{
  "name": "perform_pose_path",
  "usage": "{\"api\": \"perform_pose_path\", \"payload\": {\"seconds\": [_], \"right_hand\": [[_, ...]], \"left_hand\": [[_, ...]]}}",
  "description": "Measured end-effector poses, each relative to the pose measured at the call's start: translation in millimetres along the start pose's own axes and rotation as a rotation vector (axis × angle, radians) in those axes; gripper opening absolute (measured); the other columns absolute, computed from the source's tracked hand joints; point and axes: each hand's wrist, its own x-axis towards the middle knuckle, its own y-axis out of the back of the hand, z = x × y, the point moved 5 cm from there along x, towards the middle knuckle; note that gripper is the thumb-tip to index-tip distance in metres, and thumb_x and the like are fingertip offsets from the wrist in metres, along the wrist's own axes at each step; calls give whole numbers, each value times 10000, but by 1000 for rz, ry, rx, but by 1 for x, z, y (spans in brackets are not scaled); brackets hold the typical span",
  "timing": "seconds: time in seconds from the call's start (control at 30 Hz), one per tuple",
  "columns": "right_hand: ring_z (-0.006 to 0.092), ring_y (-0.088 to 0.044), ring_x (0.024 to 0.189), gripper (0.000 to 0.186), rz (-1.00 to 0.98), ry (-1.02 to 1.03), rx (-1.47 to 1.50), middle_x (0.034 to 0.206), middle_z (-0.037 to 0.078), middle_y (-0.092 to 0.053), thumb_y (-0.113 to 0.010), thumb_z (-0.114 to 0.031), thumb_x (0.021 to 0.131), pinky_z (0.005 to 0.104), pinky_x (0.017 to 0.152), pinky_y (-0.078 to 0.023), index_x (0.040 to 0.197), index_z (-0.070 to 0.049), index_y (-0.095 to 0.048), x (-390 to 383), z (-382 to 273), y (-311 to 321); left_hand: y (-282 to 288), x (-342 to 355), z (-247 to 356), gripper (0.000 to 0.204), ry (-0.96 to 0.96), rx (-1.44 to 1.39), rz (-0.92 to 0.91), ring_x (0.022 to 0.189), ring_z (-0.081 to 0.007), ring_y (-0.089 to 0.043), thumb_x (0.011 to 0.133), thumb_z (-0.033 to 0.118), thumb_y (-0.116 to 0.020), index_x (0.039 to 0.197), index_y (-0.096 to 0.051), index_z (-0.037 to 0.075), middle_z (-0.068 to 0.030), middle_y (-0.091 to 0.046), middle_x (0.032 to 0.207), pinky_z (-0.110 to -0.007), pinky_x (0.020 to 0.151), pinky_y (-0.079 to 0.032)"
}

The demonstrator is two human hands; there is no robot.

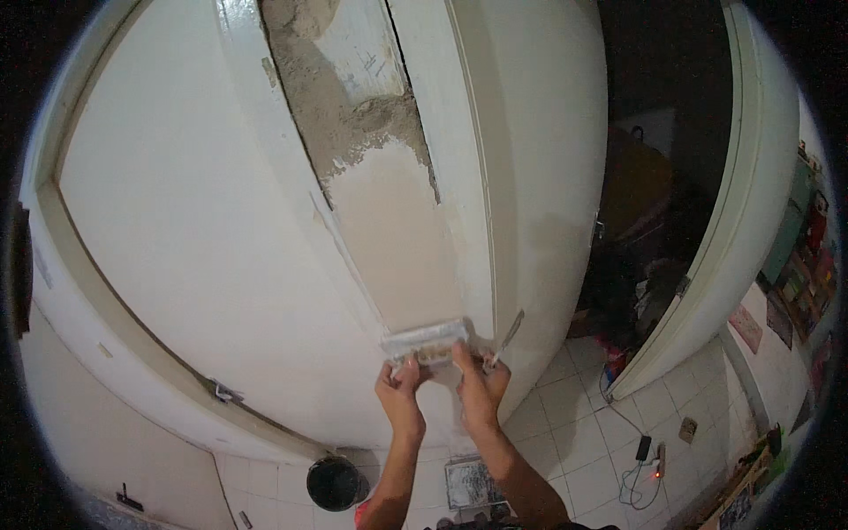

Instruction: Applying plaster or putty to a damaged wall using a spatula and a brush.

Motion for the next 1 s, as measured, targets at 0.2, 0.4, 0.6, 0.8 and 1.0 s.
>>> {"api": "perform_pose_path", "payload": {"seconds": [0.2, 0.4, 0.6, 0.8, 1.0], "right_hand": [[1, -346, 465, 214, -115, 141, 101, 631, -85, -487, -745, -240, 830, 193, 383, -239, 812, -73, -612, -4, -85, -53], [8, -357, 450, 163, -326, 362, 187, 639, -48, -489, -677, -161, 875, 190, 380, -274, 942, -36, -598, -43, -122, -45], [34, -389, 448, 202, -269, 191, 23, 670, -32, -472, -537, 44, 805, 209, 377, -298, 983, -48, -511, -61, -16, 44], [27, -368, 437, 191, -234, -30, -28, 651, -48, -458, -563, -3, 864, 208, 372, -279, 1044, -60, -539, -45, 60, 76], [19, -335, 430, 227, -135, -98, -14, 627, -62, -471, -670, -126, 871, 206, 367, -235, 1065, -88, -559, -13, 94, 82]], "left_hand": [[-50, 22, 96, 323, -61, -110, -167, 753, -173, -640, 901, 206, -636, 1078, -556, -52, -96, -645, 882, -321, 737, -522], [-59, -6, 136, 295, -326, -237, -329, 781, -93, -569, 897, 129, -641, 1118, -514, -20, -43, -648, 873, -258, 734, -478], [28, -64, 5, 363, -126, 22, -209, 950, -126, -573, 870, -21, -581, 1216, -471, -10, -61, -596, 1049, -248, 815, -470], [58, -62, -75, 319, 47, -50, -283, 1003, -170, -592, 915, -4, -544, 1223, -459, -11, -93, -593, 1110, -323, 882, -511], [59, -40, -100, 272, 132, -8, -292, 956, -235, -643, 963, 92, -512, 1209, -479, -19, -131, -624, 1074, -387, 784, -564]]}}
